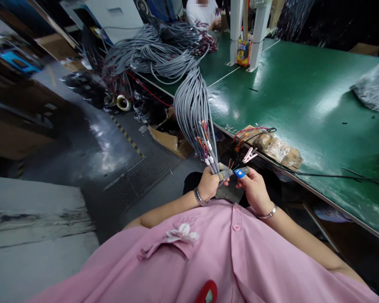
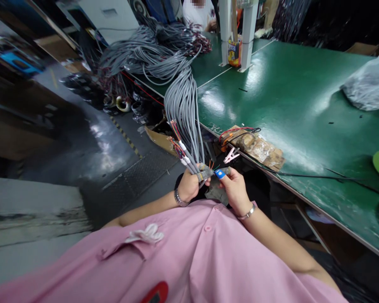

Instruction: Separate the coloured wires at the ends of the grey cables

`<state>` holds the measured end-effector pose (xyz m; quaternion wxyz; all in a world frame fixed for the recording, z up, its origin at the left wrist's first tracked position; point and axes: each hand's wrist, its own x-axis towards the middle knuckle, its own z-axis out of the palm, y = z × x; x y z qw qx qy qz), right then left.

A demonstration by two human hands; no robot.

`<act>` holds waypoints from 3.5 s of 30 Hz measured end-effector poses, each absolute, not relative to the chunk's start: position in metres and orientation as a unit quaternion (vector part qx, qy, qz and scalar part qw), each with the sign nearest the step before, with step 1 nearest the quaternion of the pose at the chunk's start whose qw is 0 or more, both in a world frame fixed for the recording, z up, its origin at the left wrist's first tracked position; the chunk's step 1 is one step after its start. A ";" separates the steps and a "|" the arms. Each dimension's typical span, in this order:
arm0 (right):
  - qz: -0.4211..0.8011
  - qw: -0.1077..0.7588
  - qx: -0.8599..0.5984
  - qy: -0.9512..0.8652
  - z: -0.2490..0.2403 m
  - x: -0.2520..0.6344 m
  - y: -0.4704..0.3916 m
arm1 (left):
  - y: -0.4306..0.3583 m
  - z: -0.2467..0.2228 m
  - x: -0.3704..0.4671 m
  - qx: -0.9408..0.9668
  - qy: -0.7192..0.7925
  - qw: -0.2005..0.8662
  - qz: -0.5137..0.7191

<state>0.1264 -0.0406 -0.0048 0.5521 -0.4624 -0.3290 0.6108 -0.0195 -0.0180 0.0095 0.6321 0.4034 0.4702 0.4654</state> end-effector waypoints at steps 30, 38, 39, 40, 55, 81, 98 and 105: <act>0.545 0.625 -0.430 -0.356 -0.035 0.154 0.011 | 0.028 0.011 -0.009 0.416 0.357 0.789 0.277; 0.671 0.623 -0.346 -0.202 -0.026 0.148 0.019 | 0.031 0.006 -0.010 0.412 0.364 0.788 0.277; 0.669 0.630 -0.343 -0.194 -0.026 0.147 0.018 | 0.031 0.005 -0.010 0.413 0.365 0.789 0.274; 0.667 0.634 -0.342 -0.188 -0.025 0.147 0.018 | 0.031 0.005 -0.010 0.412 0.365 0.790 0.270; 0.700 0.591 -0.323 -0.237 -0.023 0.155 0.009 | 0.011 0.012 -0.016 0.419 0.374 0.766 0.314; 0.682 0.642 -0.327 -0.122 -0.022 0.146 0.022 | 0.018 0.005 -0.007 0.419 0.370 0.755 0.343; 0.719 0.601 -0.300 -0.179 -0.009 0.151 0.007 | 0.002 0.015 -0.013 0.385 0.403 0.727 0.402; 0.691 0.609 -0.325 -0.214 -0.007 0.151 0.004 | 0.000 0.022 -0.007 0.381 0.442 0.702 0.408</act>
